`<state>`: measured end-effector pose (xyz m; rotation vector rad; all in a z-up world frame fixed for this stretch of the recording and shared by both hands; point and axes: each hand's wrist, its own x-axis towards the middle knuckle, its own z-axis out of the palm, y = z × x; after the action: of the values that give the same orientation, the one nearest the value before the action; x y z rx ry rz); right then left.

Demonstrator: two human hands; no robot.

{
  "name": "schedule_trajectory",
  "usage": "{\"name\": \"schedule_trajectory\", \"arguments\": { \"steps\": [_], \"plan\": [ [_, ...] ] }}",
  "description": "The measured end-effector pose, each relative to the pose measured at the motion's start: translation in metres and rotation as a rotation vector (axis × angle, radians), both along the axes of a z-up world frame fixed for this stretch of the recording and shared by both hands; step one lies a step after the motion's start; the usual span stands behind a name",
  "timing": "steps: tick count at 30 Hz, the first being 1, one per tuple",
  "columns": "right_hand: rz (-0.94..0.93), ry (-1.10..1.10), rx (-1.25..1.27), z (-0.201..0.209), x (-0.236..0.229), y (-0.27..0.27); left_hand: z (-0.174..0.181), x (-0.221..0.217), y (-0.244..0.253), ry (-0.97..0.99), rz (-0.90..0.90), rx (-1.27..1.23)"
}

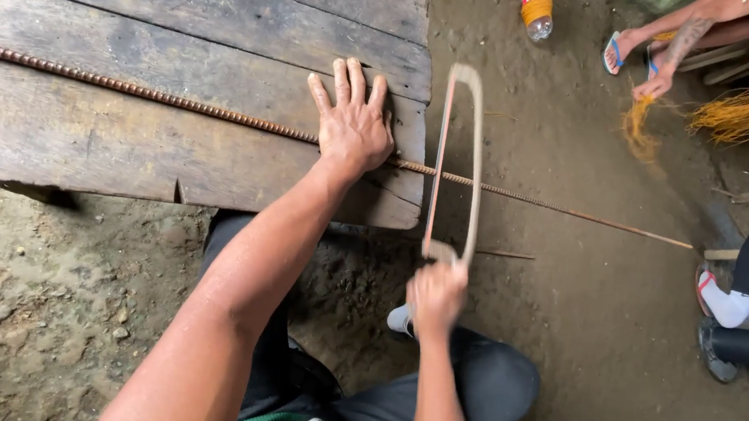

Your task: Cutting a metal rebar with a manual hacksaw on a wooden workbench.

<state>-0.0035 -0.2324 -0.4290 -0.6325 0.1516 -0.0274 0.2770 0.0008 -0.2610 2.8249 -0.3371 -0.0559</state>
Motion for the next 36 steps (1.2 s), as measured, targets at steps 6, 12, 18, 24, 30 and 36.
{"name": "schedule_trajectory", "arguments": {
  "steps": [6, 12, 18, 24, 30, 36],
  "plan": [
    [-0.433, 0.089, -0.756, 0.082, 0.076, 0.065, 0.002, -0.001, -0.002, -0.005, 0.019, -0.02],
    [-0.383, 0.199, -0.383, 0.091, -0.107, 0.091, 0.001, -0.003, 0.003, 0.071, -0.018, 0.002],
    [-0.4, 0.164, -0.75, 0.081, -0.08, 0.082, -0.005, 0.002, -0.002, -0.033, 0.002, 0.015],
    [-0.514, -0.036, -0.896, 0.086, 0.103, 0.095, -0.005, 0.002, 0.002, -0.069, 0.013, -0.03],
    [-0.459, -0.022, -0.84, 0.077, 0.002, 0.091, 0.002, -0.004, 0.0, 0.003, 0.01, -0.113],
    [-0.37, 0.06, -0.868, 0.076, -0.158, 0.085, 0.012, -0.012, 0.005, -0.004, -0.002, -0.113]
  ]
}}
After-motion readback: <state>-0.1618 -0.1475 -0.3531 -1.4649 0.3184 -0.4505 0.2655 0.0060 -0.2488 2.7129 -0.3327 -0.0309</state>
